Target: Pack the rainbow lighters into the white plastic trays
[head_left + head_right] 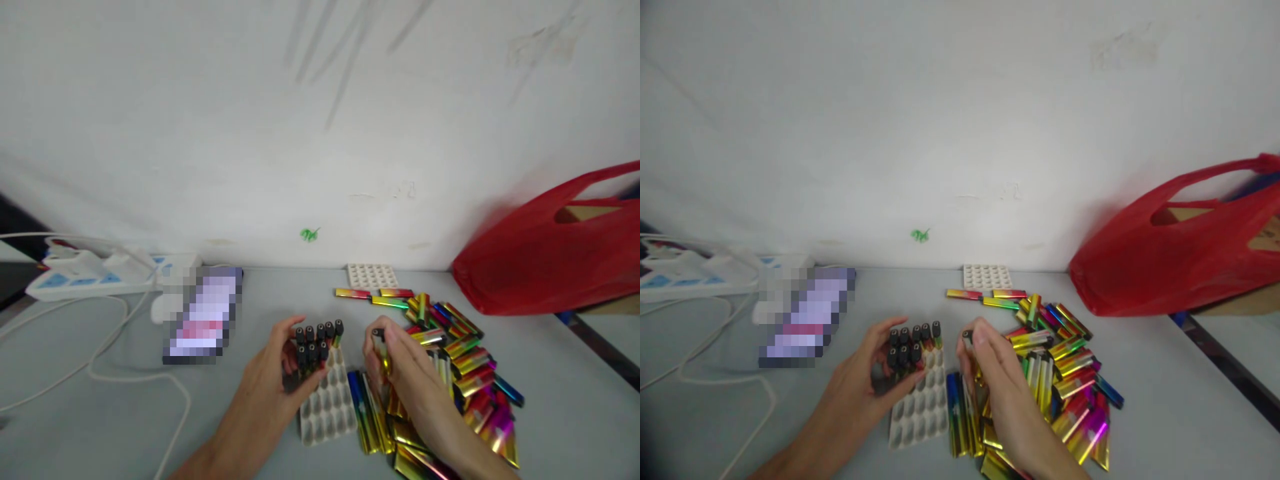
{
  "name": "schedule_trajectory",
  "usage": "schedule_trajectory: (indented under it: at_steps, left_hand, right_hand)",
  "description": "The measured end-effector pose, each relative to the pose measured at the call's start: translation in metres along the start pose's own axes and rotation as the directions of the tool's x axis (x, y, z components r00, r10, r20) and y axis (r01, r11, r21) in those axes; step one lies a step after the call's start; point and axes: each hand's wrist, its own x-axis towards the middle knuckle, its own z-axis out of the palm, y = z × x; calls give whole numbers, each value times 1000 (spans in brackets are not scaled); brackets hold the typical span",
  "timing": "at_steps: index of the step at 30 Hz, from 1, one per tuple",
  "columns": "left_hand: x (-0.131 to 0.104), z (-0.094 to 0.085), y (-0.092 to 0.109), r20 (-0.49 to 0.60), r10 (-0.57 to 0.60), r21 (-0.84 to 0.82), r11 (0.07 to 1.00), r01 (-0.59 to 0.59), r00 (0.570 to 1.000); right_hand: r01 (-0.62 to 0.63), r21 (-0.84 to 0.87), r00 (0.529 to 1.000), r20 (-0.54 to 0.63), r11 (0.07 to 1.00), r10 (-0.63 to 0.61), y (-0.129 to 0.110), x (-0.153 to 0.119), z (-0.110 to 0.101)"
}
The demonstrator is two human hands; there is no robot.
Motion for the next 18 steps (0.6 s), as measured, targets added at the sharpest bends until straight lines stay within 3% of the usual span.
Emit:
schedule_trajectory:
  at_steps: [4, 9, 14, 18]
  left_hand:
    - [0, 0, 1, 12, 14, -17, 1000, -14, 1000]
    - [1, -1, -1, 6, 8, 7, 1000, -8, 1000]
    - [3, -1, 0, 0, 11, -5, 1000, -11, 1000]
    - [2, -1, 0, 2, 16, -17, 1000, -16, 1000]
  right_hand:
    - [158, -270, 987, 69, 950, -145, -6, -6, 0]
    - [93, -291, 993, 97, 952, -68, -1, -8, -4]
    - [267, -493, 961, 198, 828, -191, -4, -8, -1]
    - [314, -586, 947, 245, 747, -206, -3, -10, -1]
